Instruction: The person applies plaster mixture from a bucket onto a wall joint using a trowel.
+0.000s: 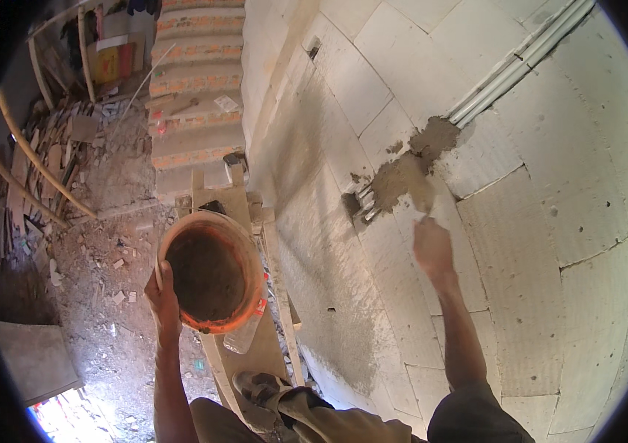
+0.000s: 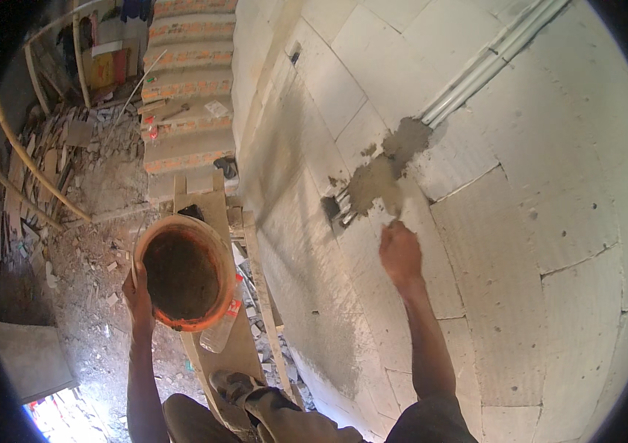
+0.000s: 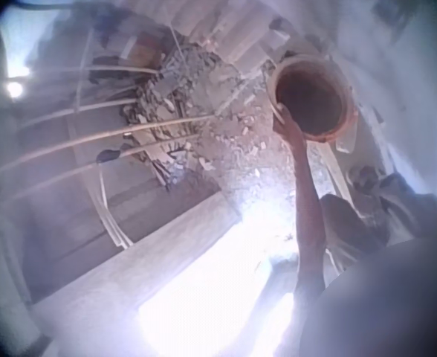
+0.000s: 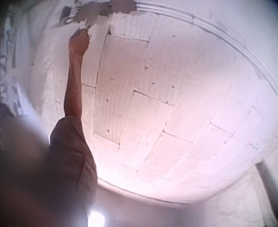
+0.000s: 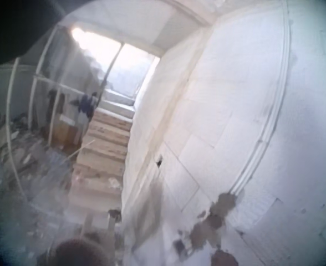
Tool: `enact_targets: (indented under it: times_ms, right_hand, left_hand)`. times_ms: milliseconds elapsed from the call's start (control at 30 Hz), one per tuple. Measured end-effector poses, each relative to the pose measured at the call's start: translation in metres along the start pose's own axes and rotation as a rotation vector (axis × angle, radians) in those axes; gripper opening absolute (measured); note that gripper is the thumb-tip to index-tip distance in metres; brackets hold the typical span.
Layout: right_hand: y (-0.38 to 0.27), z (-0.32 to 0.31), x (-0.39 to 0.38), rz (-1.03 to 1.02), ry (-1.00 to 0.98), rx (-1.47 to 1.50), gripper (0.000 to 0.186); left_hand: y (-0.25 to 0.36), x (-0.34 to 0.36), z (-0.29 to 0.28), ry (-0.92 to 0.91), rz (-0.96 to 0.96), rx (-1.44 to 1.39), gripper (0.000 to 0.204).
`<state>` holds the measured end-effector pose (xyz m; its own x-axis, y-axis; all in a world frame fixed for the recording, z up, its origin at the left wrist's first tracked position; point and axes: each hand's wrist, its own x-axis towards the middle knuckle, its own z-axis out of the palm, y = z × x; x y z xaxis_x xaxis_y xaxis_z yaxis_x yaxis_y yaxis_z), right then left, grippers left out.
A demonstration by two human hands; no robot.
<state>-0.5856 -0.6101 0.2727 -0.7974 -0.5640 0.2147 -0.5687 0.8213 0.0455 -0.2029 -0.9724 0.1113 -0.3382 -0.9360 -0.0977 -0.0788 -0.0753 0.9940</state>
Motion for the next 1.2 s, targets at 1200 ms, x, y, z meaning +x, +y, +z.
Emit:
enact_targets:
  times_ms: [1200]
  right_hand:
    - [-0.072,-0.079,-0.089,0.090,-0.144,0.597,0.019]
  left_hand:
    - [-0.009,0.006,0.010,0.067,-0.019,0.216,0.052]
